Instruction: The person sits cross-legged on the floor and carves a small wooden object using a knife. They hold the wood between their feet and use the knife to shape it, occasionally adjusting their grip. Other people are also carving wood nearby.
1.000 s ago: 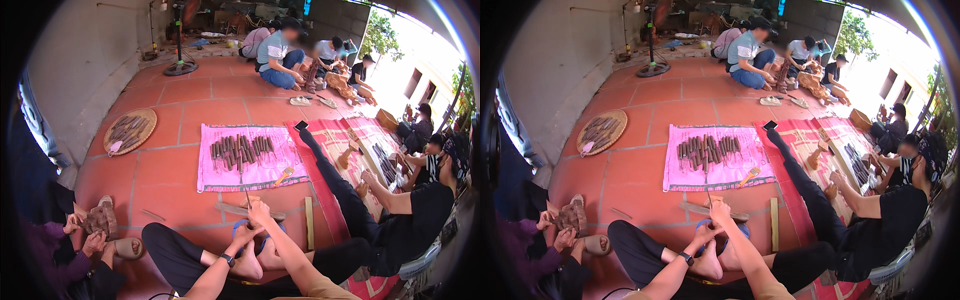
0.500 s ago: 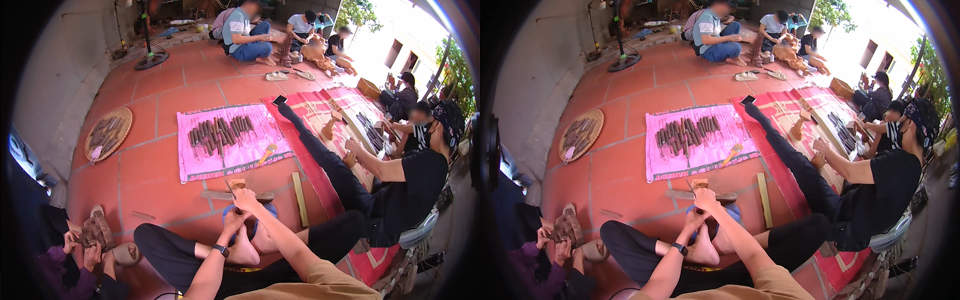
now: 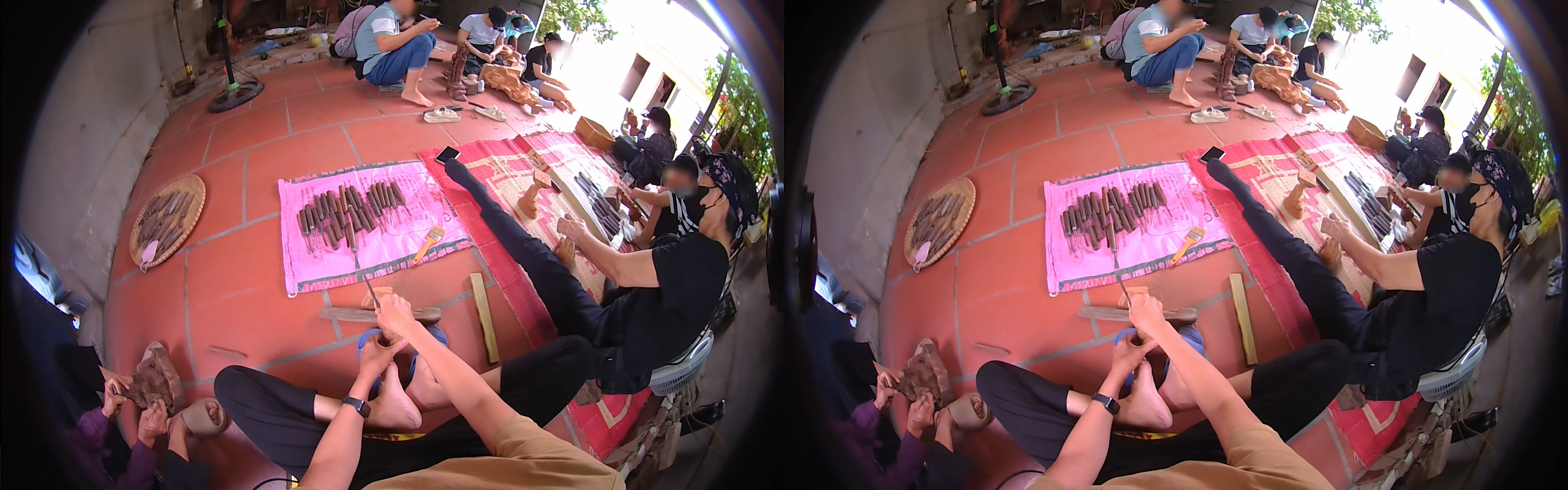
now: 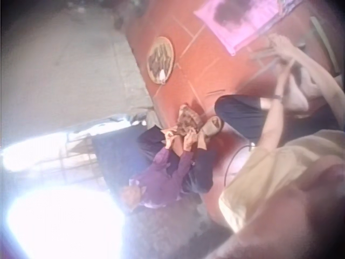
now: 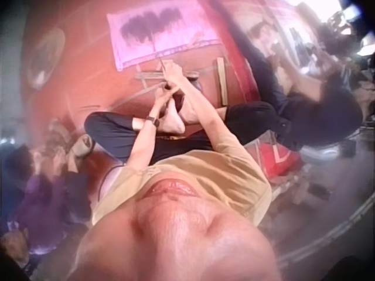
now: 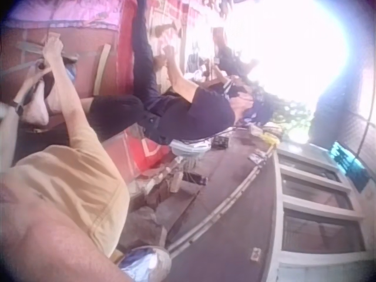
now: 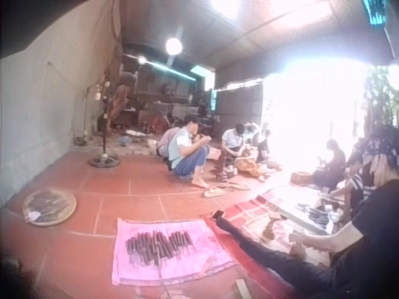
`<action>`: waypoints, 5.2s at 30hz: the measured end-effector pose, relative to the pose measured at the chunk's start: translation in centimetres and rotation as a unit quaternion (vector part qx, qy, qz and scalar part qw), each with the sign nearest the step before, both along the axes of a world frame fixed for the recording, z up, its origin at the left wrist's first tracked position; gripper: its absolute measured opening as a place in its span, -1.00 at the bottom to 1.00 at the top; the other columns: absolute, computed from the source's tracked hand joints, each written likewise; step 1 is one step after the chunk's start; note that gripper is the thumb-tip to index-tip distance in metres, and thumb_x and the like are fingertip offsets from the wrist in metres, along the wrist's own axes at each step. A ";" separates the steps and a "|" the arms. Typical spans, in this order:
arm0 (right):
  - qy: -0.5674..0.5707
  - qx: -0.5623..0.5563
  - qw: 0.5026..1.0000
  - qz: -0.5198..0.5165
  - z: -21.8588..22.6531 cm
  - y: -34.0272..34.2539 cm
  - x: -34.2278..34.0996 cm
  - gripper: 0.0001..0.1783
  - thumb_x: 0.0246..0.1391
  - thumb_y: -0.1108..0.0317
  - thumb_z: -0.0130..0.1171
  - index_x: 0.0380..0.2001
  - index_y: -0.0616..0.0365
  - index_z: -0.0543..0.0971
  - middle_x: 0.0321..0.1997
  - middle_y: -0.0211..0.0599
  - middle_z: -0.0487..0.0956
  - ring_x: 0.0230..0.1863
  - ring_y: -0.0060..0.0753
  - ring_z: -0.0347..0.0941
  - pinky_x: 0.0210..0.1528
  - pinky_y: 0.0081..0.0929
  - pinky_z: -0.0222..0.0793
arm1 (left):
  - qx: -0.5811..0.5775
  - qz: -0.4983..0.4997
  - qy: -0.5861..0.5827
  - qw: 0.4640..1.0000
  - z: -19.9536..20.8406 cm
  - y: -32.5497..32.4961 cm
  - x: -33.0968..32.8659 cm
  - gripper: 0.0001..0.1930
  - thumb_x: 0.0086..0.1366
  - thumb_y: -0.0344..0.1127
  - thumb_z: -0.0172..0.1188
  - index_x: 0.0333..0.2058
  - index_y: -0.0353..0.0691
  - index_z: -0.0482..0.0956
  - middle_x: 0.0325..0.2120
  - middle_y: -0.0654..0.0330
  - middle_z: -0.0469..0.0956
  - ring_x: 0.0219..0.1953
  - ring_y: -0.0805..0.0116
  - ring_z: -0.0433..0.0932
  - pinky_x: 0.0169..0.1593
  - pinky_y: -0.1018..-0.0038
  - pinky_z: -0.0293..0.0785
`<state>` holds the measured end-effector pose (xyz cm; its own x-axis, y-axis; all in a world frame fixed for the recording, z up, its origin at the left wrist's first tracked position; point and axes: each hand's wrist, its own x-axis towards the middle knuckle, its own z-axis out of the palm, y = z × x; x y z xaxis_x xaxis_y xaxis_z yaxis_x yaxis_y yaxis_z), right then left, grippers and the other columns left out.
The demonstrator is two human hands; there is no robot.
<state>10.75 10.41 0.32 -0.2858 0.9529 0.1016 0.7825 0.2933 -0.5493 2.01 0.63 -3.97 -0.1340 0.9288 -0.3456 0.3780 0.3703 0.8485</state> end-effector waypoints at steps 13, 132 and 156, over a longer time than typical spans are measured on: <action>-0.045 -0.011 0.998 0.046 0.9 -1.2 -0.1 -0.82 0.03 0.31 0.11 -0.43 0.19 0.59 -0.45 0.13 0.60 -0.33 0.22 0.56 -0.22 0.11 0.46 | 0.036 0.023 -0.029 0.999 -0.5 -0.2 -0.1 -0.29 -0.06 0.17 0.46 -0.20 -0.43 0.56 -0.42 -0.01 0.66 -0.40 0.22 0.66 -0.28 0.33 0.55; -0.082 0.041 0.996 0.014 0.4 -0.7 -0.8 -0.89 -0.12 0.42 0.18 -0.48 0.19 0.62 -0.45 0.03 0.63 -0.37 0.09 0.61 -0.30 -0.03 0.53 | -0.024 -0.001 -0.027 0.999 -1.2 0.4 -0.3 -0.27 -0.06 0.20 0.41 -0.19 -0.45 0.57 -0.27 -0.16 0.64 -0.15 0.06 0.65 -0.07 0.26 0.52; 0.126 -0.170 0.977 -0.017 0.1 1.7 2.4 -0.85 0.02 0.36 0.27 -0.33 0.15 0.59 -0.41 -0.18 0.64 -0.29 -0.22 0.62 -0.24 -0.27 0.47 | -0.010 0.031 -0.030 0.999 2.6 -0.2 -0.1 -0.24 -0.12 0.25 0.47 -0.23 -0.42 0.59 -0.40 -0.09 0.66 -0.34 0.11 0.67 -0.26 0.28 0.54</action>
